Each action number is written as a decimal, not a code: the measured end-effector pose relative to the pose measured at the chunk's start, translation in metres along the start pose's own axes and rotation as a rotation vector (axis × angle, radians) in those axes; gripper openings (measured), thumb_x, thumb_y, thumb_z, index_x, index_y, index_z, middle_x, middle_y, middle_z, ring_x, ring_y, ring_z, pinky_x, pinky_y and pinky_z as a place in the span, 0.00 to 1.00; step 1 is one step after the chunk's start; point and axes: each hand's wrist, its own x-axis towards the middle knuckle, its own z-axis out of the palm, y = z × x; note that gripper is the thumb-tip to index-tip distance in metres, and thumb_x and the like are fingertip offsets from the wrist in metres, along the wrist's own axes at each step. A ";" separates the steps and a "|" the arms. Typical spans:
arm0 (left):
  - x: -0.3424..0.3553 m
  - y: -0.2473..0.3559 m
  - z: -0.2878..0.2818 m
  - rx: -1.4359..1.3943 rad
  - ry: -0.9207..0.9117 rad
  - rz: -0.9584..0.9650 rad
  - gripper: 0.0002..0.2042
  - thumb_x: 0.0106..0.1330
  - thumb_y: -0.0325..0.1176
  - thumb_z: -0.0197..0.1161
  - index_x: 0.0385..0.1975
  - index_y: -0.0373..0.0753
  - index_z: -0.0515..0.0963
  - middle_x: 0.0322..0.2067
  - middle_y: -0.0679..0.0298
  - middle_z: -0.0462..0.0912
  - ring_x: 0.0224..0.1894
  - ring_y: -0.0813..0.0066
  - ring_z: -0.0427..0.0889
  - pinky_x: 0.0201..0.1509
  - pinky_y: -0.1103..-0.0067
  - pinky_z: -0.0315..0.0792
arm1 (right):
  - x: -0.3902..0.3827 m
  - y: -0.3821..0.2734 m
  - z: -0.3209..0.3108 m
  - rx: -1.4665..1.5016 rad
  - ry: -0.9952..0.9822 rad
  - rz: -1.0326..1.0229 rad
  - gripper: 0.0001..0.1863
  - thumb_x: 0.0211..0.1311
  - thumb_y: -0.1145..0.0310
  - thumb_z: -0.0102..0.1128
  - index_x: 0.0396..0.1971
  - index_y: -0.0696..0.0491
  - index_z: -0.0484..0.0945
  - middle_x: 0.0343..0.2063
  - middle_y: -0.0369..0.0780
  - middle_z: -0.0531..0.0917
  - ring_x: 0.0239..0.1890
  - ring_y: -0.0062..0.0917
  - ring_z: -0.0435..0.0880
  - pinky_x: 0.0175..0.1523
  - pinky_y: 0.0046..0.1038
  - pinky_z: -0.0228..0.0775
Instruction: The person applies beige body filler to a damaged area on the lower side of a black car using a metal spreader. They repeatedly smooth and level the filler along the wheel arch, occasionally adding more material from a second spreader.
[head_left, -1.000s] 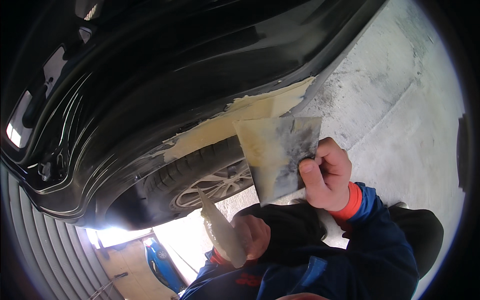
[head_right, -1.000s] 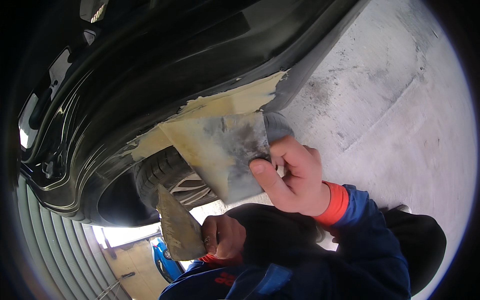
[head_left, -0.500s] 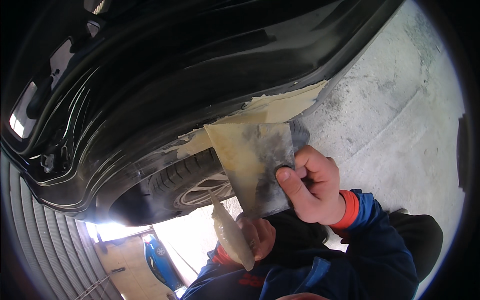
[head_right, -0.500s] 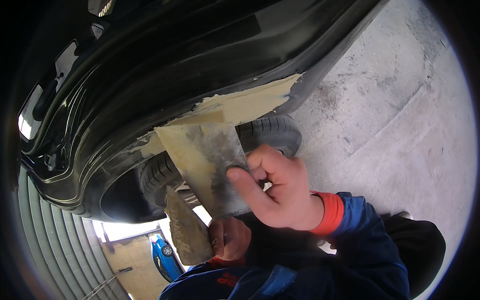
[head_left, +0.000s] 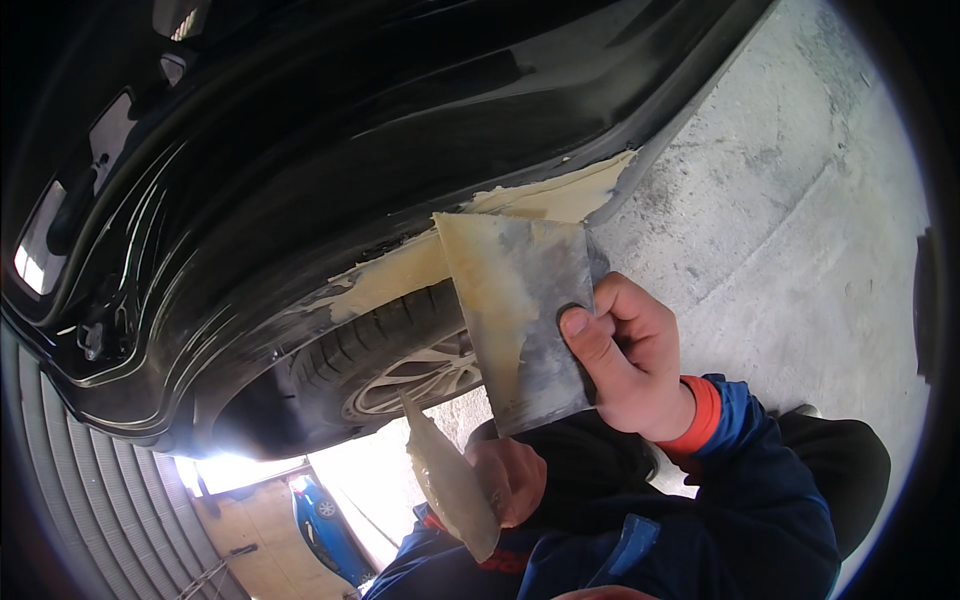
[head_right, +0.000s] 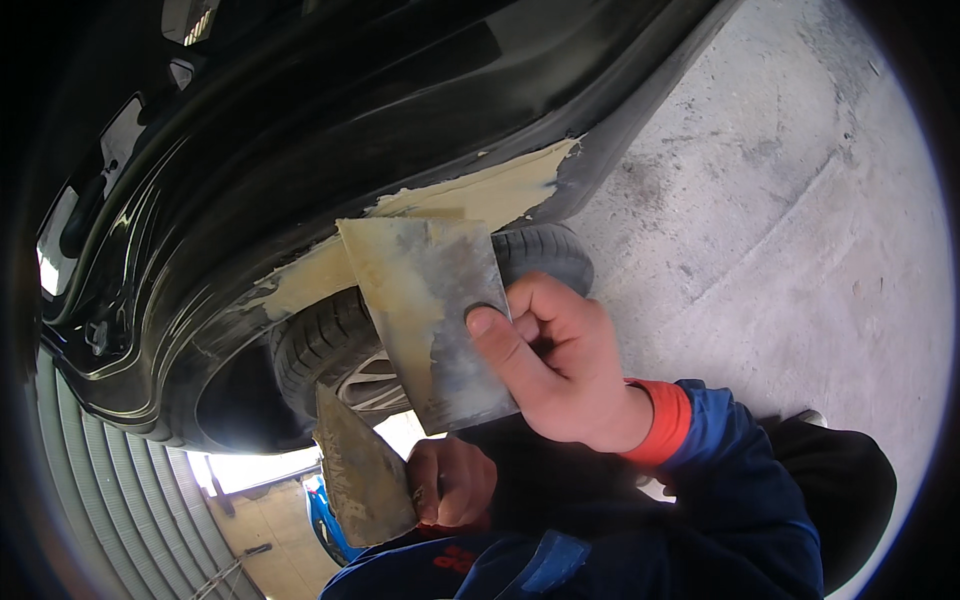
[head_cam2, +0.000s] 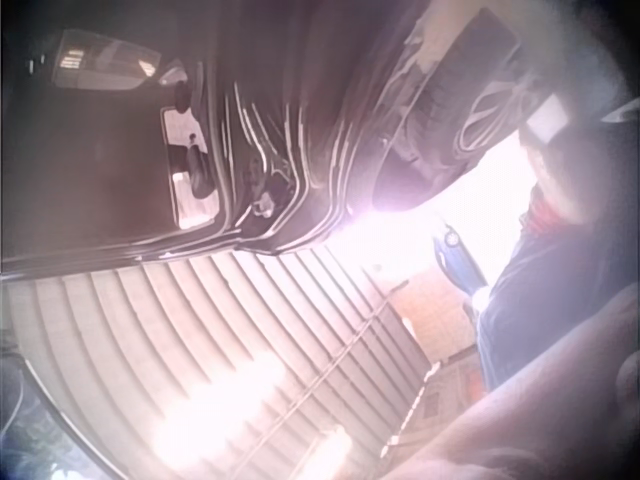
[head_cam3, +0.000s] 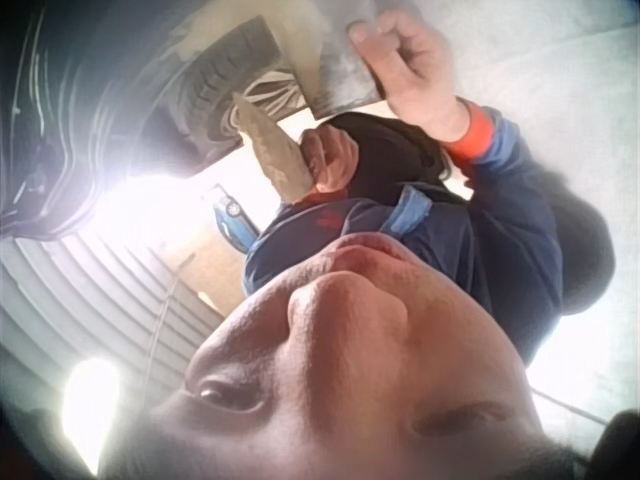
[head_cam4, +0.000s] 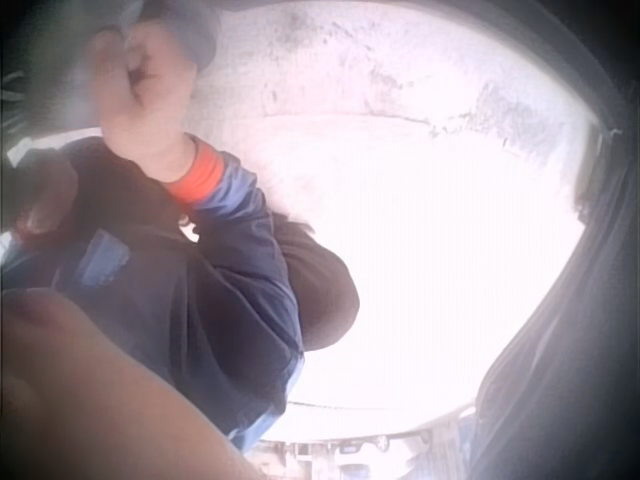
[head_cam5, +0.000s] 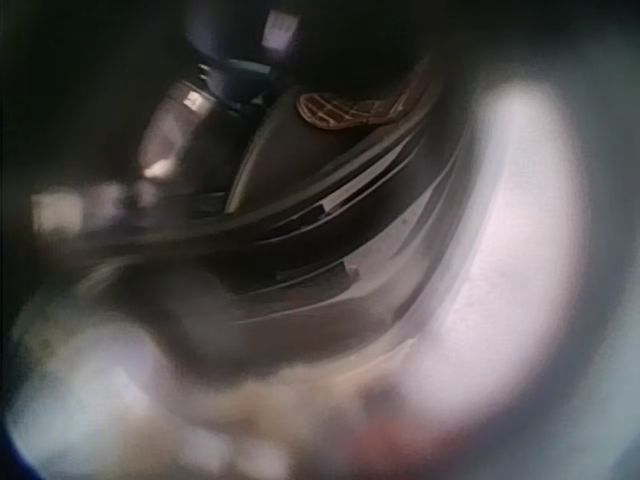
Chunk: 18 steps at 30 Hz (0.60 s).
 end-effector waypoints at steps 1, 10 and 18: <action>0.000 0.001 -0.001 -0.002 -0.009 -0.024 0.12 0.69 0.31 0.61 0.49 0.34 0.76 0.23 0.61 0.79 0.18 0.73 0.76 0.20 0.80 0.73 | 0.000 0.000 -0.001 0.026 0.006 0.010 0.16 0.68 0.74 0.59 0.23 0.51 0.63 0.16 0.24 0.62 0.21 0.06 0.55 0.23 0.17 0.46; 0.007 -0.002 -0.003 -0.026 -0.040 -0.045 0.14 0.67 0.27 0.62 0.52 0.34 0.76 0.25 0.59 0.79 0.18 0.74 0.76 0.20 0.80 0.74 | -0.004 -0.002 -0.010 0.067 0.038 0.071 0.16 0.70 0.74 0.58 0.23 0.51 0.62 0.18 0.24 0.62 0.23 0.06 0.56 0.25 0.15 0.48; 0.010 -0.003 0.002 -0.004 0.020 -0.051 0.14 0.67 0.26 0.62 0.51 0.35 0.76 0.24 0.60 0.78 0.18 0.74 0.75 0.20 0.81 0.73 | -0.004 0.002 -0.021 0.093 0.069 0.098 0.15 0.71 0.71 0.57 0.24 0.51 0.64 0.19 0.24 0.65 0.22 0.05 0.57 0.26 0.15 0.49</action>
